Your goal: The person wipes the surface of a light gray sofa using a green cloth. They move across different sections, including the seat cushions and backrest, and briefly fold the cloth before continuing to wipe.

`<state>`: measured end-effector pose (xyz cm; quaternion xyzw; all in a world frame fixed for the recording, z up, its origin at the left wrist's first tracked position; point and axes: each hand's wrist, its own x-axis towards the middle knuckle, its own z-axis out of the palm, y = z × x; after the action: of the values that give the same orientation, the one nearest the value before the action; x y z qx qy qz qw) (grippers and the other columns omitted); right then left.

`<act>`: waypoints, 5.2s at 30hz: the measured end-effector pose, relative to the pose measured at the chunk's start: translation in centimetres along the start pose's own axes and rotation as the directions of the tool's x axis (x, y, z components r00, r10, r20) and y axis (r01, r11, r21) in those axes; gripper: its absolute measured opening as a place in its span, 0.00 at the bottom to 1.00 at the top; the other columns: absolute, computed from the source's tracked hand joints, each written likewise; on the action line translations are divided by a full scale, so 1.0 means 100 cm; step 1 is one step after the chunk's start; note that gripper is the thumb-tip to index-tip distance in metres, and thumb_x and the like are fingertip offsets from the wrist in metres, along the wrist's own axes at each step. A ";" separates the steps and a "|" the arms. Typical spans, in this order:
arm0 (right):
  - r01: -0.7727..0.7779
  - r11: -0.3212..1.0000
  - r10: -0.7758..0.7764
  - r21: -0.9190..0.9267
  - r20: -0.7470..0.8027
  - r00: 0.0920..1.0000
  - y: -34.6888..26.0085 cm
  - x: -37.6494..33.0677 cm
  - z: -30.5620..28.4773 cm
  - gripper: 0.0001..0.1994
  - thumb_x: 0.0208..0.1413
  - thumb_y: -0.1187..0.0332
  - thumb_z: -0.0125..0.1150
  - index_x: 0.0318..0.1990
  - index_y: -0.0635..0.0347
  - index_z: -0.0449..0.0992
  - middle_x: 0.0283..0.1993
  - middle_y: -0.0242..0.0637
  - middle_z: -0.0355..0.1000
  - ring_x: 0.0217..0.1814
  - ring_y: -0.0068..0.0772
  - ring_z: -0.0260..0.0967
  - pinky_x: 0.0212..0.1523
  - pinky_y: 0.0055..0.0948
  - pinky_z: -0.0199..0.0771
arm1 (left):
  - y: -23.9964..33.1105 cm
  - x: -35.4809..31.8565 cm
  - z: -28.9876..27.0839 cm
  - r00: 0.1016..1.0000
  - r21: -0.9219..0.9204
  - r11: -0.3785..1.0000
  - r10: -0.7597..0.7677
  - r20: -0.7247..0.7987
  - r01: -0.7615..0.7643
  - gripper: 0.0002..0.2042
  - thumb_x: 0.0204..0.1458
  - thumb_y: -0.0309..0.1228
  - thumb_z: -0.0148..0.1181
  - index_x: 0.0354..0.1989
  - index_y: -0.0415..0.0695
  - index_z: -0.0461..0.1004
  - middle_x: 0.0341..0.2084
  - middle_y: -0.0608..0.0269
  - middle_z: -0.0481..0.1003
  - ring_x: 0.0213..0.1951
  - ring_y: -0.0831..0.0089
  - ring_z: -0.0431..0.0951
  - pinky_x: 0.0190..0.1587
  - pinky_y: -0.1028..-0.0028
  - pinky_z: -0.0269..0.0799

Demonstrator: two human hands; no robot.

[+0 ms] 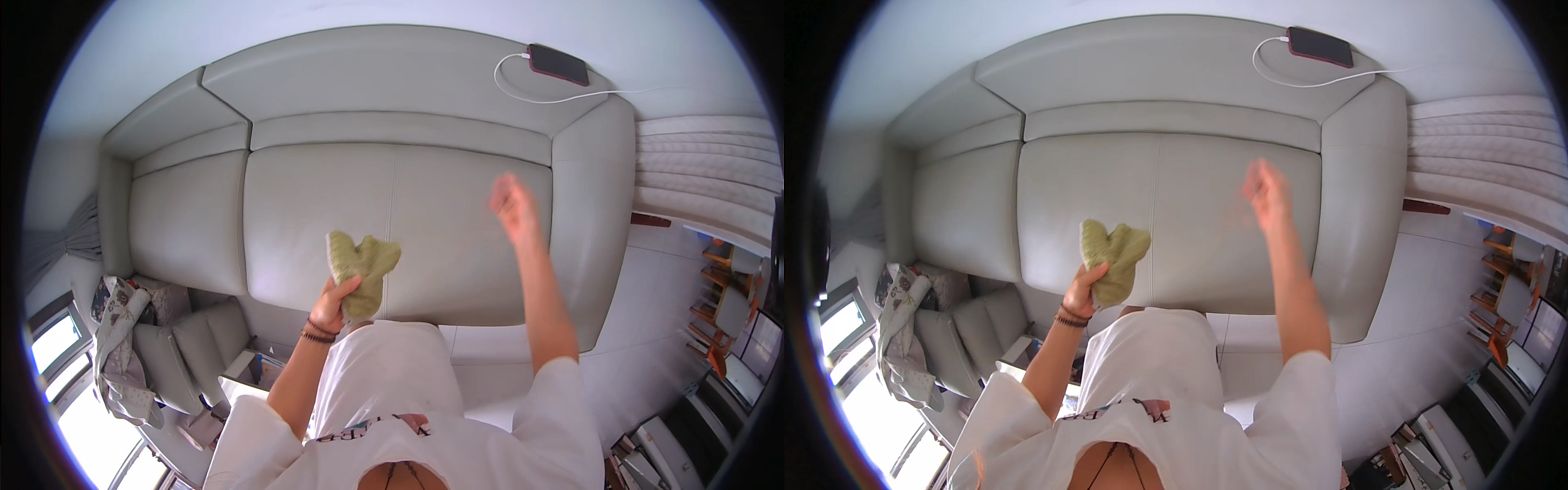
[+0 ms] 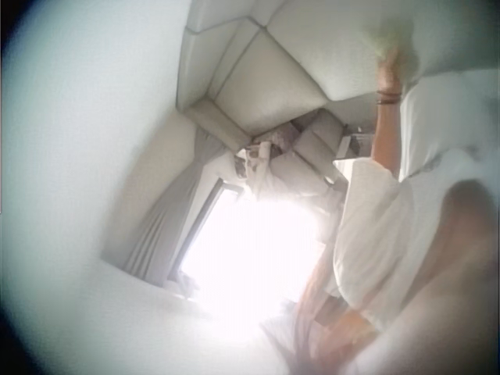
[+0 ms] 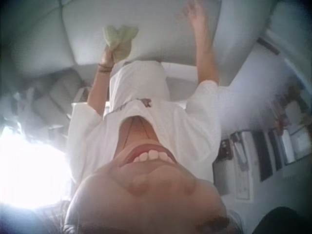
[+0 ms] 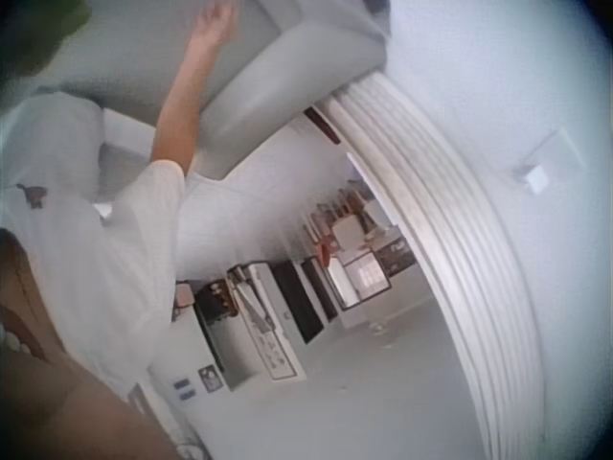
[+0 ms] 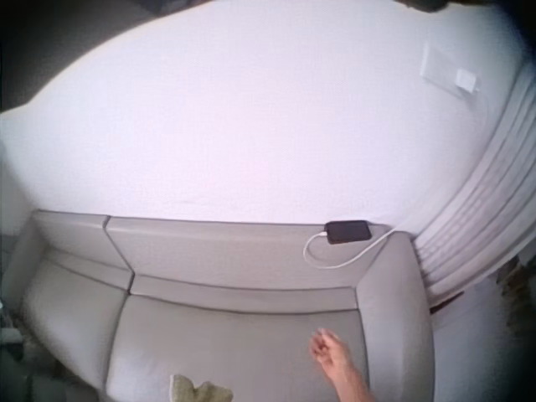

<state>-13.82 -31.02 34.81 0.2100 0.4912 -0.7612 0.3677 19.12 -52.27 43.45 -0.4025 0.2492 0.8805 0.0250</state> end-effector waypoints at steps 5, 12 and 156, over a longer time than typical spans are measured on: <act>0.306 0.944 -0.301 0.126 -0.057 0.952 -0.116 0.132 0.038 0.10 0.59 0.67 0.56 0.43 0.62 0.67 0.37 0.37 0.69 0.35 0.28 0.68 0.37 0.31 0.75 | -0.011 -0.028 0.006 0.998 -0.086 0.996 -0.027 -0.061 0.021 0.27 0.53 0.28 0.56 0.61 0.36 0.56 0.53 0.52 0.67 0.54 0.63 0.70 0.55 0.65 0.67; 0.313 0.928 -0.253 0.201 -0.277 0.927 -0.169 0.243 0.080 0.12 0.61 0.67 0.50 0.46 0.66 0.64 0.39 0.44 0.67 0.39 0.41 0.66 0.43 0.44 0.76 | -0.050 -0.047 -0.029 0.974 -0.051 0.997 -0.066 -0.216 0.056 0.29 0.52 0.30 0.57 0.61 0.35 0.55 0.56 0.49 0.65 0.56 0.59 0.68 0.58 0.62 0.65; 0.840 0.282 -0.729 -0.463 -0.673 -0.126 -0.119 0.419 -0.048 0.29 0.63 0.49 0.41 0.58 0.69 0.59 0.55 0.42 0.61 0.52 0.34 0.60 0.57 0.32 0.60 | 0.275 0.494 0.171 -0.154 0.637 0.764 0.621 -0.769 -0.100 0.34 0.57 0.45 0.41 0.66 0.35 0.42 0.62 0.42 0.52 0.58 0.48 0.63 0.56 0.54 0.64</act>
<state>-49.96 -38.53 11.26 0.2152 0.5696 -0.6544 -0.4484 -32.83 -76.21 28.77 -0.7929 0.4524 0.2271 -0.3392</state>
